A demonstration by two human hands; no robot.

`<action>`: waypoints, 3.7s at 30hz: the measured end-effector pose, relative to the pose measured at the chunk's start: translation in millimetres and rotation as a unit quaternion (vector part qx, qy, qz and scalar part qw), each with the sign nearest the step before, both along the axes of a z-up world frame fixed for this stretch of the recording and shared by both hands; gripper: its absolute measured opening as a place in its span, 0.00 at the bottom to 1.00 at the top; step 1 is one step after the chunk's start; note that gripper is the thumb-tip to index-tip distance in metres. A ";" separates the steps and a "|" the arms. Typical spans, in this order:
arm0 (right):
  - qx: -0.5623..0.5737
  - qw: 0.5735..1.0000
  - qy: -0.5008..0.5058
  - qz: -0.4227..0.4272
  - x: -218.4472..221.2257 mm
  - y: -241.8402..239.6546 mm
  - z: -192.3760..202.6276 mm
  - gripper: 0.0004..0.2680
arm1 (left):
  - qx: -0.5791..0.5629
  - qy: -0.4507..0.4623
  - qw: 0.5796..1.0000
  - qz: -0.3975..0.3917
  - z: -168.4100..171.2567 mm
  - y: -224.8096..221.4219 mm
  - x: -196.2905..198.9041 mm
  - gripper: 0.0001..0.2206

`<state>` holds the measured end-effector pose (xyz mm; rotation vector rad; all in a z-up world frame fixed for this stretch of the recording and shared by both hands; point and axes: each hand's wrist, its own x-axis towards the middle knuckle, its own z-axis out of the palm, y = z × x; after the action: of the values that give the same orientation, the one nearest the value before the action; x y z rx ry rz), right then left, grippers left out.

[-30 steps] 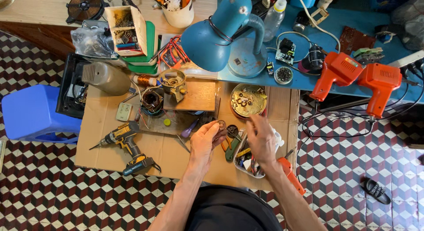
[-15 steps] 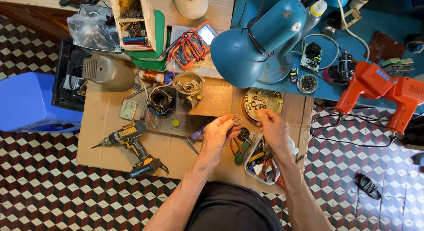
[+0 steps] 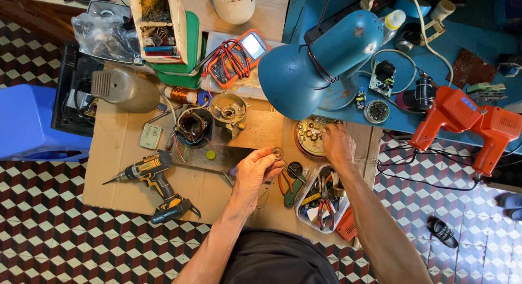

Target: The person disassembles a small motor or fan housing, removes and cleans internal components with a cloth, and reassembles the parts. They handle screws, a metal housing, and a small brush, using a screwdriver and pliers to manipulate the components on a cluttered workbench.

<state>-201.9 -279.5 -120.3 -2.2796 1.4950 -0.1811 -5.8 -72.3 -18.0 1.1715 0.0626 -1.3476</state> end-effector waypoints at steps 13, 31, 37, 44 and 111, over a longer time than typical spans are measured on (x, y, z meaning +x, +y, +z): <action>-0.003 0.998 0.025 0.062 6.5 0.6 -17.6 0.11 | 0.002 0.004 1.000 0.006 -2.1 3.6 0.8 0.18; 0.225 0.949 -0.070 -0.210 -1.3 2.5 14.7 0.08 | 0.010 0.025 1.000 0.007 -12.4 11.7 -1.3 0.18; 0.064 0.989 -0.110 -0.079 -2.1 19.6 -1.4 0.08 | 0.015 0.020 1.000 -0.002 -11.7 12.7 0.6 0.18; -0.010 0.999 0.036 0.017 -5.1 -18.5 -28.9 0.11 | 0.021 0.013 1.000 -0.004 -12.4 11.5 3.5 0.18; 0.295 0.868 -0.392 -0.073 40.9 120.7 143.1 0.06 | -0.065 -0.403 0.894 -0.187 23.2 -17.3 11.1 0.11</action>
<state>-161.0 -158.8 22.8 -1.3427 1.0661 -0.5361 5.4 -89.6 5.2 1.5939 -0.8765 -1.0629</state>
